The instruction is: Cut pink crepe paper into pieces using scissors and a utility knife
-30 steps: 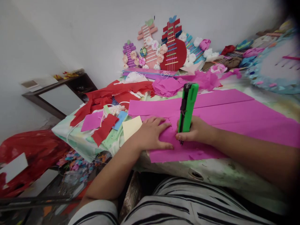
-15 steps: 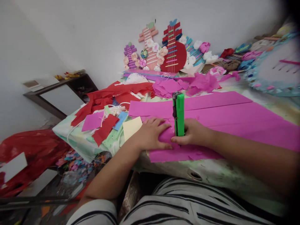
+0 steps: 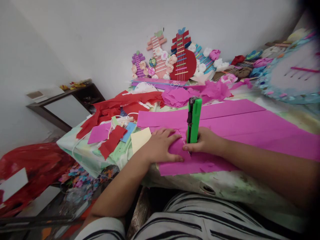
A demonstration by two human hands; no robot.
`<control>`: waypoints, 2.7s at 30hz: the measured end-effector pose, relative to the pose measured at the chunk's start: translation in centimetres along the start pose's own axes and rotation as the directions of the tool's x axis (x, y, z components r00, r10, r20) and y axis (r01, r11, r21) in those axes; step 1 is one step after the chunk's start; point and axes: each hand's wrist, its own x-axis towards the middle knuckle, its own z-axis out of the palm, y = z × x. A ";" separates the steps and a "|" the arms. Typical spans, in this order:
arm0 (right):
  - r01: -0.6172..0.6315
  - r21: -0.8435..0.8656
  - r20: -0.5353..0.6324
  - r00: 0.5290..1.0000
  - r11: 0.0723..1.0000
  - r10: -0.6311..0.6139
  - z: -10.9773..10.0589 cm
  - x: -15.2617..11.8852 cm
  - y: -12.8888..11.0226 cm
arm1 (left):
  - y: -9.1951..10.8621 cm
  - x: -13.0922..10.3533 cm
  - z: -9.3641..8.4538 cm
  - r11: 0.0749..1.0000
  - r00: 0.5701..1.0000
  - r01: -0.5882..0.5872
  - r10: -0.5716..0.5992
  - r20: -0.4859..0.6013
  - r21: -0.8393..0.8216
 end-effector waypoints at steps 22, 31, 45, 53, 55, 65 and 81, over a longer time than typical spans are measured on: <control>-0.259 0.515 0.008 0.955 0.817 0.298 -2.1 0.7 0.0 | 0.1 0.0 0.1 0.999 0.997 0.038 -0.039 0.065 0.005; -0.104 0.124 -0.245 0.961 0.987 0.131 -5.2 0.4 -2.7 | 0.7 -0.4 -0.7 0.996 0.999 -0.037 0.037 0.010 0.079; -0.328 0.248 -0.050 0.936 0.912 0.350 -1.1 -1.7 -2.9 | 5.1 -3.9 1.6 0.976 0.968 -0.176 0.195 -0.159 0.126; -0.178 0.165 -0.199 0.957 0.970 0.210 0.4 -1.6 -1.2 | 5.0 -4.6 3.5 0.973 0.926 -0.172 0.214 -0.311 0.157; -0.139 0.135 -0.185 0.969 0.981 0.162 0.6 -1.8 -1.1 | 5.0 -4.7 3.9 0.974 0.916 -0.156 0.205 -0.344 0.165; -0.117 0.111 -0.246 0.959 0.987 0.141 0.9 -2.2 -0.8 | 5.0 -4.6 4.3 0.963 0.889 -0.179 0.246 -0.386 0.201; -0.131 0.076 -0.292 0.945 0.988 0.148 1.3 -2.5 -1.0 | 4.8 -4.3 4.9 0.945 0.847 -0.175 0.287 -0.447 0.275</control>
